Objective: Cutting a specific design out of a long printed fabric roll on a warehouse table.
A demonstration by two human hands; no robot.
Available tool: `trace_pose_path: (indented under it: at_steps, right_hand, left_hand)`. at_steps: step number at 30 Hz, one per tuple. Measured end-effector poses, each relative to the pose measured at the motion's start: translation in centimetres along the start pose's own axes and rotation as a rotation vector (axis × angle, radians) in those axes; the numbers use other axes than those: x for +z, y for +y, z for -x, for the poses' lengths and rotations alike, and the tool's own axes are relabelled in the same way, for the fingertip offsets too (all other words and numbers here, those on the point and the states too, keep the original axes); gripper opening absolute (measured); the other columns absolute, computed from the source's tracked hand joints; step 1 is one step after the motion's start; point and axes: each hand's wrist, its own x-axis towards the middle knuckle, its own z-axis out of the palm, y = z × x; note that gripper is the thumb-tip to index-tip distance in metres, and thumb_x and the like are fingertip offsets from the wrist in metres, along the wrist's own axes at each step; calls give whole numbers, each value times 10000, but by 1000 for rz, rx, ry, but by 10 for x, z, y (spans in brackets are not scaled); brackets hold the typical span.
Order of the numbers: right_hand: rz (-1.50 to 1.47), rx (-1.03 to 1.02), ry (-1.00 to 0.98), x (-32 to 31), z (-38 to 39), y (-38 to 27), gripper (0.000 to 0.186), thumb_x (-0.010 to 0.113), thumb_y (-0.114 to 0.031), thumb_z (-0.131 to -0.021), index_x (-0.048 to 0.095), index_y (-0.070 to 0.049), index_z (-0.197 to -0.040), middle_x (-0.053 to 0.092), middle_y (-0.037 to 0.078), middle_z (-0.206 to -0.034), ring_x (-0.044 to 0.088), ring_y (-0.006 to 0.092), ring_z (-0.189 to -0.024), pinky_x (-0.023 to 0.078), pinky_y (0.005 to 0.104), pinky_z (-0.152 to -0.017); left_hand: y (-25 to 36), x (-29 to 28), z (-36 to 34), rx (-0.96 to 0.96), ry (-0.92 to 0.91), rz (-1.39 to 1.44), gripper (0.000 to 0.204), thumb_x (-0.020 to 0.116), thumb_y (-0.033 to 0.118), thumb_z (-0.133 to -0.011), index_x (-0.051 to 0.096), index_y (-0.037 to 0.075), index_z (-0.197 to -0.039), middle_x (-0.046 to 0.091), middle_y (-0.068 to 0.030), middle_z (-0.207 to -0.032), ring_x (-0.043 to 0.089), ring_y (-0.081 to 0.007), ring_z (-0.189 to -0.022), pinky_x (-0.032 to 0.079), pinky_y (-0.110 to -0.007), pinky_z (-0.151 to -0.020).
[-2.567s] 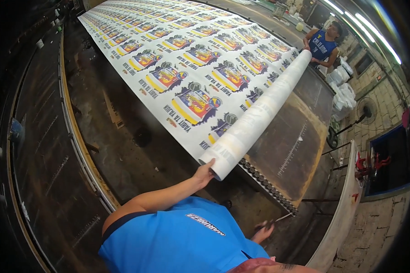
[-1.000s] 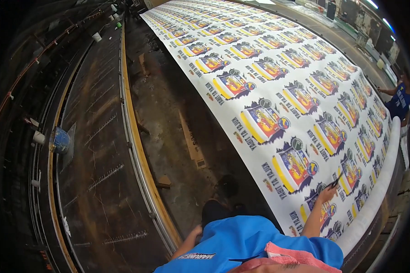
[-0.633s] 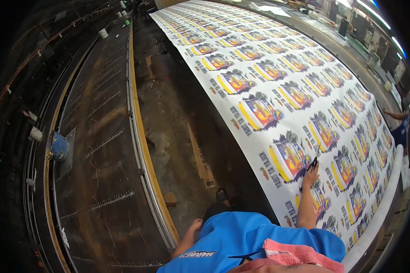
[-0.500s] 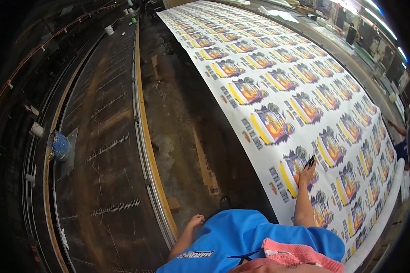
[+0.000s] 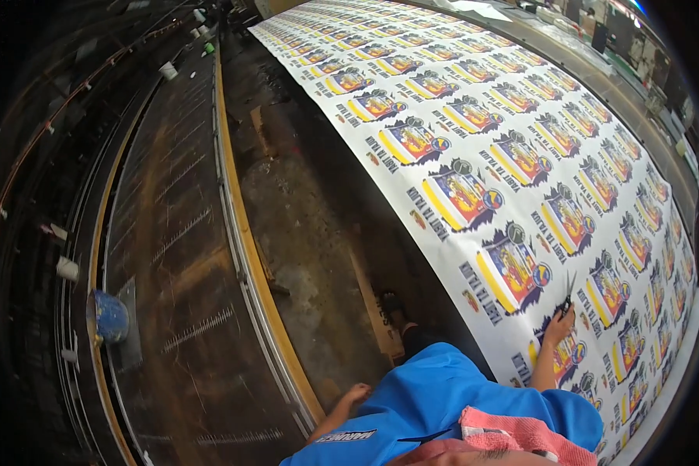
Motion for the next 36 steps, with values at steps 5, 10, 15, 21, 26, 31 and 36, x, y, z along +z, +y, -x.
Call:
trace_pose_path:
  at_steps: [5, 10, 15, 21, 26, 31, 36]
  right_hand:
    - [-37, 34, 135, 25, -24, -31, 546, 617, -163, -904, 485, -58, -1423, 597, 206, -1302, 568, 374, -1180, 418, 440, -1018]
    - [110, 479, 236, 98, -74, -163, 513, 568, -397, -951, 525, -153, -1400, 627, 82, -1311, 582, 306, -1220, 391, 560, -1037]
    - [-540, 127, 47, 201, -141, -381, 461, 632, -150, -882, 574, -14, -1318, 614, 236, -1277, 607, 397, -1146, 483, 439, -955]
    - [-436, -54, -135, 283, -170, -638, 515, 607, -216, -927, 500, -154, -1427, 582, 107, -1363, 537, 308, -1260, 185, 573, -1168]
    - [-464, -68, -197, 353, -195, -800, 543, 600, -270, -932, 468, -212, -1455, 567, 70, -1388, 525, 282, -1292, 149, 625, -1159]
    - [-432, 143, -135, 406, -216, -910, 496, 599, -229, -933, 511, -195, -1419, 564, 48, -1387, 521, 260, -1293, 87, 656, -1157]
    - [-336, -20, -124, 434, -218, -1007, 500, 595, -234, -937, 500, -185, -1426, 583, 65, -1328, 533, 267, -1258, 188, 646, -1138]
  left_hand:
    - [163, -134, -70, 199, 69, -303, 179, 565, 173, -937, 687, 71, -1020, 701, -91, -907, 655, -214, -767, 534, -377, -665]
    - [237, -197, -96, 334, 65, -639, 159, 581, 164, -922, 702, 69, -962, 699, -100, -875, 653, -223, -760, 529, -372, -663]
    - [368, -309, -104, 199, 309, 341, 225, 530, 276, -993, 624, 134, -1139, 702, -56, -1000, 658, -167, -812, 511, -345, -672]
    - [429, -376, -161, 108, 181, 98, 285, 504, 219, -1001, 563, 142, -1269, 693, -51, -1097, 671, -166, -879, 524, -347, -687]
    - [376, -466, -153, 359, 283, -270, 289, 612, 163, -884, 662, 24, -1133, 698, -124, -1039, 672, -215, -857, 540, -361, -725]
    - [399, -559, -129, 272, 45, -155, 316, 599, 185, -906, 647, 15, -1168, 688, -145, -1088, 667, -240, -946, 534, -390, -803]
    - [552, -645, -250, 148, -147, -21, 344, 585, 207, -928, 632, 6, -1203, 678, -165, -1138, 661, -265, -1035, 529, -418, -881]
